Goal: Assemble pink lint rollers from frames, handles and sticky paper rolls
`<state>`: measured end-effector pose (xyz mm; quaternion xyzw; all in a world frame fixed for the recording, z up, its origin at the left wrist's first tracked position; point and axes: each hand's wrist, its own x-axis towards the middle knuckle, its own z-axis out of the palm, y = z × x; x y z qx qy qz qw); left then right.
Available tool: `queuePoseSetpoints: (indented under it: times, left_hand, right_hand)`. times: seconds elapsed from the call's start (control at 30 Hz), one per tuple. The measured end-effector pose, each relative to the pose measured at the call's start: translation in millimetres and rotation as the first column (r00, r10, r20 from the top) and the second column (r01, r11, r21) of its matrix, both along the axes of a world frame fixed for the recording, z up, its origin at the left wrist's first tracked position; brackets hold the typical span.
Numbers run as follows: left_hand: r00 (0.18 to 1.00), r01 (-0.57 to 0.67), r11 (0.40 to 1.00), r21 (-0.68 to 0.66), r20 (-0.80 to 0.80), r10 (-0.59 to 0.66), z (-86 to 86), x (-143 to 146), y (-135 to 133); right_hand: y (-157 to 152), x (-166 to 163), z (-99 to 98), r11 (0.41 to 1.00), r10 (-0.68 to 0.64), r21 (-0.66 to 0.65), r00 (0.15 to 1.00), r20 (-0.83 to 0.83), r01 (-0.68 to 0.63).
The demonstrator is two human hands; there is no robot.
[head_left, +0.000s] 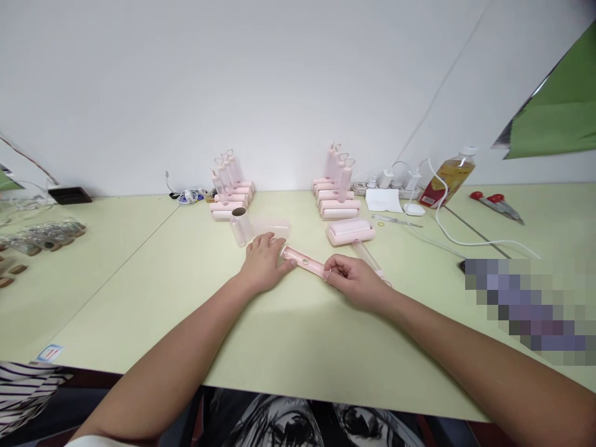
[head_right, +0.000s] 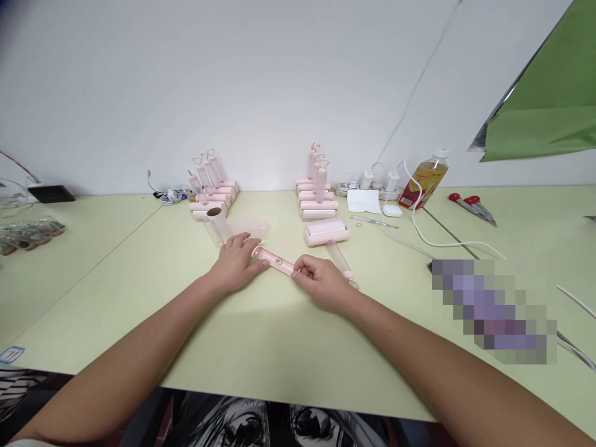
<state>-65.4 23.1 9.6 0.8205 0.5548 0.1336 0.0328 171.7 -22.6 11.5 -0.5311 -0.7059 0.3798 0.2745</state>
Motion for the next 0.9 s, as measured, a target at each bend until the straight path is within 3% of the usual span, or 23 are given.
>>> queuePoseSetpoints:
  times: [0.9]
  left_hand:
    - [0.995,-0.102,0.991,-0.083,-0.013,0.101,-3.0,-6.9,6.1]
  right_hand:
    - [-1.5,-0.1,4.1,0.998,0.046,-0.034,0.999,-0.018,-0.047]
